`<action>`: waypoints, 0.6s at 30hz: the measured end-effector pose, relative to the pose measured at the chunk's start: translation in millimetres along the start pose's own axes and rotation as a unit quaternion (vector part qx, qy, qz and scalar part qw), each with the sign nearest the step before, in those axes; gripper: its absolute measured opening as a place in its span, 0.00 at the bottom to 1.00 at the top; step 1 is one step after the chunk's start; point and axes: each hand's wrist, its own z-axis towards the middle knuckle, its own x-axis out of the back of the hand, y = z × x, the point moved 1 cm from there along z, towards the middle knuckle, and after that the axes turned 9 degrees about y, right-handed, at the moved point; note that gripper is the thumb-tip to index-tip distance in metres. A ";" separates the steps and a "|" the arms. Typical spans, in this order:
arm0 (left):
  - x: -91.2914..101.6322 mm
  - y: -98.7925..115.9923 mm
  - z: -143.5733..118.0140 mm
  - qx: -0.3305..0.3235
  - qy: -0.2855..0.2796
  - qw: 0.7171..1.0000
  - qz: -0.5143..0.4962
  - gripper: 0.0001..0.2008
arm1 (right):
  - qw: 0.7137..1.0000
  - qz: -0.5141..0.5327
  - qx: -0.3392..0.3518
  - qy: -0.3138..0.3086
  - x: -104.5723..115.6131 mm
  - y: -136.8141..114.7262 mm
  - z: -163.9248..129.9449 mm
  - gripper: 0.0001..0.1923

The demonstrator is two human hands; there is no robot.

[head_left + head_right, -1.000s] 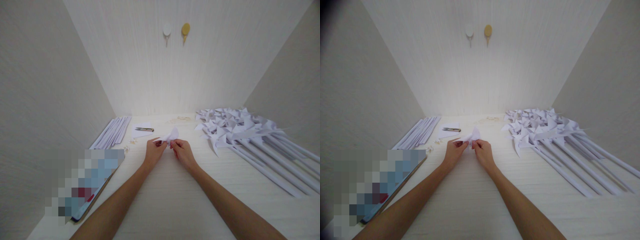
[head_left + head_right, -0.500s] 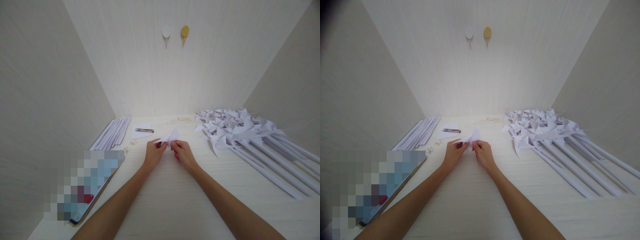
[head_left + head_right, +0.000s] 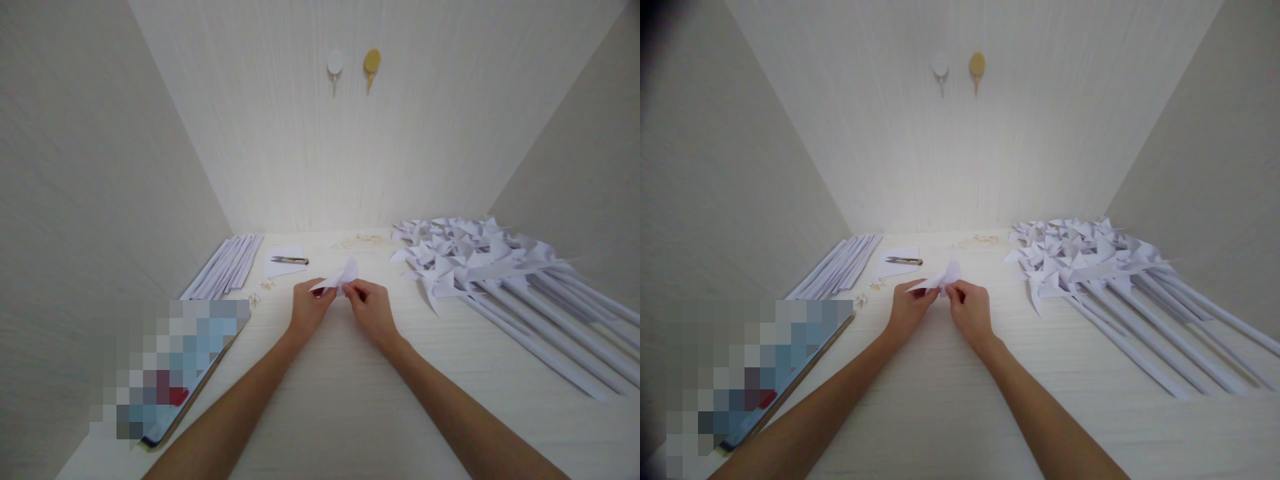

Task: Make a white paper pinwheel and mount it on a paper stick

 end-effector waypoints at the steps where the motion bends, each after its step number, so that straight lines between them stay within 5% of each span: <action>1: -0.2 -1.1 -0.2 -0.002 -0.004 1.000 -0.003 0.06 | 0.999 -0.028 0.028 0.013 1.2 -1.2 0.2 0.12; 3: -0.2 -3.3 -0.2 -0.010 -0.005 1.000 0.001 0.07 | 0.999 -0.035 0.028 0.008 1.1 -2.4 1.2 0.12; 8: 0.9 -4.9 0.1 -0.050 -0.003 0.998 0.031 0.07 | 0.972 0.106 -0.195 -0.079 -5.6 -1.6 1.6 0.14; 10: 0.6 -5.1 -0.3 -0.051 -0.004 0.998 0.033 0.07 | 0.982 0.076 -0.162 -0.057 -4.5 -3.2 0.3 0.13; 14: -1.0 -4.7 -2.1 -0.038 0.003 0.999 0.030 0.08 | 0.999 -0.041 0.012 0.025 -1.2 -9.4 -3.3 0.13; 16: -1.4 -2.7 -3.4 -0.034 0.016 0.999 0.032 0.08 | 0.999 -0.008 -0.027 0.024 -3.9 -11.5 -4.3 0.13; 18: -1.7 0.4 -4.9 -0.028 0.030 0.999 0.030 0.09 | 0.983 0.098 -0.152 -0.010 -9.2 -13.0 -5.0 0.13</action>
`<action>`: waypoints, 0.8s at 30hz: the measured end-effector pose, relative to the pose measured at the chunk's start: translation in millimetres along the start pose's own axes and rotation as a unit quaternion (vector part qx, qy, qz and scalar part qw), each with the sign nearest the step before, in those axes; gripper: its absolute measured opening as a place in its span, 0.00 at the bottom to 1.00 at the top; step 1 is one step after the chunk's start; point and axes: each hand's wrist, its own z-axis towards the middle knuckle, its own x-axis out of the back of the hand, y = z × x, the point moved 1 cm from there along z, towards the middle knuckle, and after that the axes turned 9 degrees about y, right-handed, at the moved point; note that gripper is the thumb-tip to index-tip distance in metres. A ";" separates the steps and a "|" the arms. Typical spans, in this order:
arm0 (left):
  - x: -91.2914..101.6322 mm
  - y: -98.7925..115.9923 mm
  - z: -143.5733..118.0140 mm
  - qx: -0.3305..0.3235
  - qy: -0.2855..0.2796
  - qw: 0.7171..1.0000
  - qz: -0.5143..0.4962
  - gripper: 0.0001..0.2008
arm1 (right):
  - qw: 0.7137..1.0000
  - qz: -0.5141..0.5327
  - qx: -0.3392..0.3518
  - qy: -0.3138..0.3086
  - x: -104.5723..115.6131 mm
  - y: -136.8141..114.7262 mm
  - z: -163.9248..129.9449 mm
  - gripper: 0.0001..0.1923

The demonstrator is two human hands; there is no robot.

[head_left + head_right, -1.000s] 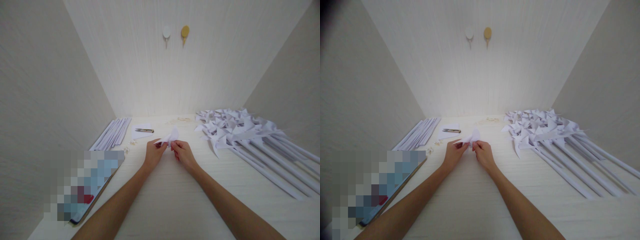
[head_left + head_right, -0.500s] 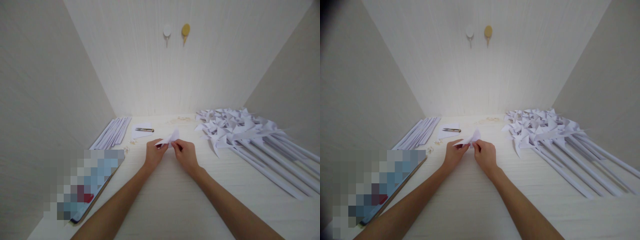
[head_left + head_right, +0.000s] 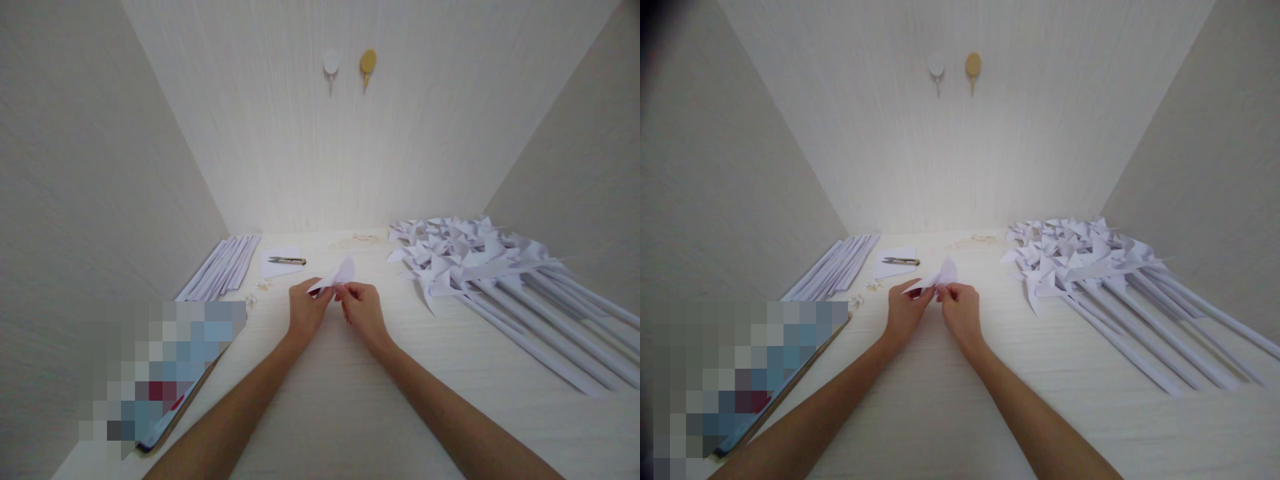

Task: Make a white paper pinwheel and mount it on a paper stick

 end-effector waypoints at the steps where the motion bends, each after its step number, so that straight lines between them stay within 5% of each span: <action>1: 0.0 1.7 -0.6 0.004 0.006 1.000 -0.004 0.09 | 0.995 0.065 -0.075 -0.022 -3.1 -0.2 -0.6 0.13; 4: -0.4 5.6 -2.3 0.022 0.026 0.999 -0.014 0.08 | 0.950 0.223 -0.210 -0.053 -9.9 -2.7 -3.2 0.12; 7: -0.9 6.9 -3.1 0.031 0.038 0.999 -0.018 0.08 | 0.929 0.280 -0.237 -0.054 -12.5 -4.5 -5.3 0.11; 10: -0.8 7.5 -3.0 0.032 0.036 0.999 -0.022 0.08 | 0.943 0.243 -0.222 -0.050 -11.8 -2.8 -5.1 0.12; 13: -0.3 7.6 -2.2 0.023 0.032 0.999 -0.012 0.09 | 0.986 0.111 -0.124 -0.029 -4.7 -0.1 -0.7 0.13; 15: -0.4 6.3 -1.5 0.019 0.028 0.999 -0.003 0.08 | 0.999 -0.026 0.018 -0.014 3.4 -0.2 3.4 0.13; 17: -0.8 3.9 -1.0 0.020 0.021 1.000 -0.007 0.07 | 0.974 -0.154 0.168 0.001 11.1 -1.4 6.7 0.12; 19: -0.9 1.5 -0.8 0.019 0.012 1.000 -0.011 0.06 | 0.946 -0.215 0.241 -0.007 15.7 -2.2 9.0 0.12; 21: -0.1 0.2 -0.6 0.008 0.009 1.000 -0.003 0.07 | 0.953 -0.203 0.224 -0.013 16.5 -2.5 11.2 0.12; 24: 1.5 0.9 -0.3 -0.021 0.003 1.000 0.007 0.06 | 0.995 -0.065 0.045 -0.061 11.4 -1.1 13.4 0.13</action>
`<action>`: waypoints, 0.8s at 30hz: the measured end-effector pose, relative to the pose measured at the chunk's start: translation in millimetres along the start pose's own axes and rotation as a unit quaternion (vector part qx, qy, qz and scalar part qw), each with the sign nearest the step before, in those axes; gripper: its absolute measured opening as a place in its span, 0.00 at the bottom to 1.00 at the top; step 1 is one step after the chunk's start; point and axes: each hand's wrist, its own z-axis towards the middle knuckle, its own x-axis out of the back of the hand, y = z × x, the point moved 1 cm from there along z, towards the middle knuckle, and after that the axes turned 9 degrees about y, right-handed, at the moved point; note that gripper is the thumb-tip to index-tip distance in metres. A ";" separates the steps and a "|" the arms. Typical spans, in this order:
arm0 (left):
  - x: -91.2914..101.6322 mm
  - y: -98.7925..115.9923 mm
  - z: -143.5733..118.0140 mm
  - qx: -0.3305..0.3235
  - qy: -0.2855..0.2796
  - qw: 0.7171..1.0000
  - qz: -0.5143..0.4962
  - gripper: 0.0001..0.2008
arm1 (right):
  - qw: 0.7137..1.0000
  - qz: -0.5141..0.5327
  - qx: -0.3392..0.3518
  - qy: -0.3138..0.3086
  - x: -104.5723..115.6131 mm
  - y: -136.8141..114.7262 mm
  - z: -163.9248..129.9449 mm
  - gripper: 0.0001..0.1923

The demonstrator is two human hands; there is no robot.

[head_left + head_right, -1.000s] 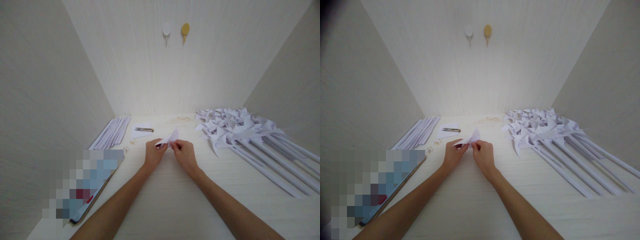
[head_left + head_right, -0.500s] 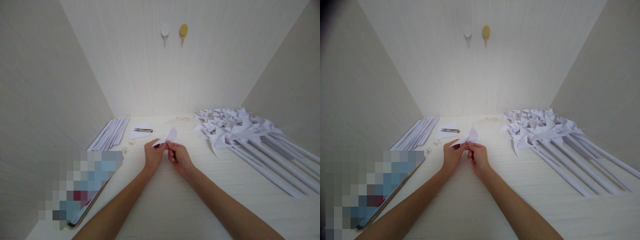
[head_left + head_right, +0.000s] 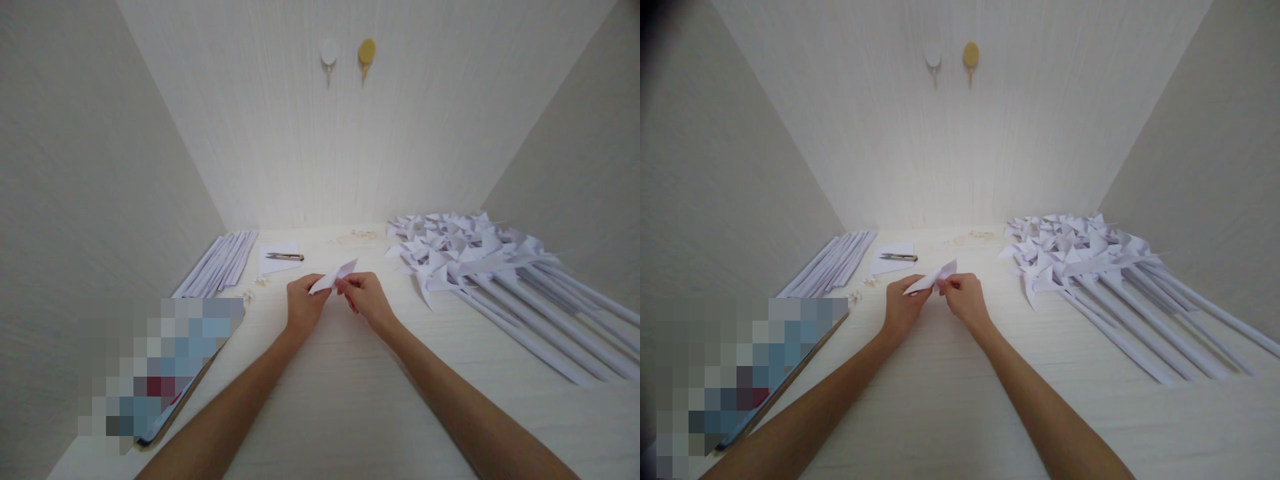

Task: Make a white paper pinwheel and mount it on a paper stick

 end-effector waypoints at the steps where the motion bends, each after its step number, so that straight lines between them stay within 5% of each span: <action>1: 0.3 0.6 0.2 -0.008 -0.003 1.000 -0.002 0.06 | 0.996 0.059 -0.061 -0.021 -2.4 0.4 0.0 0.12; 4: 0.3 1.7 1.1 -0.013 0.000 1.000 -0.004 0.06 | 0.987 0.114 -0.113 -0.015 -6.5 1.0 -2.3 0.12; 6: -0.2 1.7 1.8 -0.002 0.014 1.000 0.001 0.06 | 0.999 0.031 -0.019 0.038 -5.6 0.7 -5.0 0.12; 9: -0.8 1.5 2.6 0.022 0.031 0.999 0.007 0.08 | 0.979 -0.115 0.137 0.093 -4.0 0.3 -9.2 0.14; 11: -0.8 1.7 2.6 0.032 0.032 0.999 0.007 0.08 | 0.971 -0.141 0.165 0.104 -4.5 0.5 -10.0 0.15; 15: -0.2 2.8 1.7 0.021 0.027 0.999 -0.004 0.07 | 0.998 0.004 0.013 0.066 -9.7 0.9 -7.3 0.13; 18: -0.4 2.6 1.2 0.010 0.016 1.000 -0.005 0.07 | 0.990 0.086 -0.111 0.011 -11.5 1.0 -5.9 0.14; 21: -1.0 0.9 1.4 0.017 0.009 1.000 -0.009 0.07 | 0.999 -0.026 0.008 0.038 -4.3 -1.2 -5.7 0.14; 24: -1.2 -1.3 2.1 0.014 0.007 1.000 0.002 0.07 | 0.969 -0.168 0.172 0.059 2.5 -4.1 -6.0 0.13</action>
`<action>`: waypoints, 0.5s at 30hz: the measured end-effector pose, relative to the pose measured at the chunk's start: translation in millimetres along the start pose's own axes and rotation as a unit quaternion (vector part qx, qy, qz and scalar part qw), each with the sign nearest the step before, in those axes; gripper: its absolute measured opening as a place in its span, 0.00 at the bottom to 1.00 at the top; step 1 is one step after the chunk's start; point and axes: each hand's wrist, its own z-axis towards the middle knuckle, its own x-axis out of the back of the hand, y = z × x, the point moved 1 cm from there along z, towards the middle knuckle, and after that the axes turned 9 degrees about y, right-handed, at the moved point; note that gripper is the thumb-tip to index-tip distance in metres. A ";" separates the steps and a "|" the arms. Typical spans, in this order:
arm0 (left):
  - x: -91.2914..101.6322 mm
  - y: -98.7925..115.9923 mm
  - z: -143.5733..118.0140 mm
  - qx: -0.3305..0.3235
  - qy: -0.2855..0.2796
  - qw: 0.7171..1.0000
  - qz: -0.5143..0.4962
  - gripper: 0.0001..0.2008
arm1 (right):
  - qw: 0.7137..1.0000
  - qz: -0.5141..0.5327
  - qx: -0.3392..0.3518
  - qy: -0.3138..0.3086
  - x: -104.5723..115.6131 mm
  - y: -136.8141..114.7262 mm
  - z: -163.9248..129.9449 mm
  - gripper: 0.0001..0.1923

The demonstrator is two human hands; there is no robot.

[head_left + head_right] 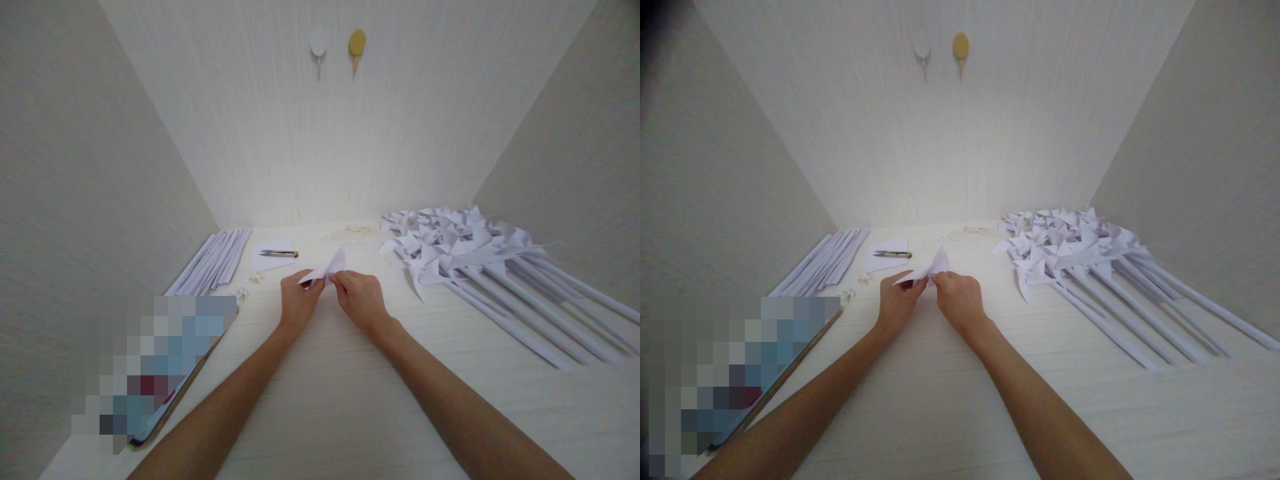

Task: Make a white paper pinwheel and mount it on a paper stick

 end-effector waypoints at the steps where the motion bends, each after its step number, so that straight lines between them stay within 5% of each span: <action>1: 0.0 -0.7 0.2 -0.003 0.001 1.000 0.005 0.07 | 1.000 -0.012 0.011 0.001 0.6 0.1 0.6 0.13; 4: 0.2 -2.2 0.5 -0.014 0.004 1.000 0.014 0.07 | 0.991 0.074 -0.108 -0.031 -3.7 1.7 2.9 0.13; 6: 0.1 -3.0 0.3 -0.021 0.003 1.000 0.013 0.08 | 0.956 0.172 -0.225 -0.074 -9.1 3.0 2.8 0.14; 8: -0.1 -3.5 0.1 -0.022 -0.003 1.000 0.008 0.08 | 0.939 0.207 -0.262 -0.089 -11.4 3.5 1.7 0.14; 12: 0.1 -3.1 0.7 -0.023 0.003 1.000 0.014 0.08 | 0.998 0.012 -0.050 -0.029 -2.5 1.1 0.2 0.13; 15: 0.8 -1.9 1.2 -0.026 0.003 0.999 0.028 0.08 | 0.994 -0.093 0.055 -0.026 2.2 0.4 0.7 0.13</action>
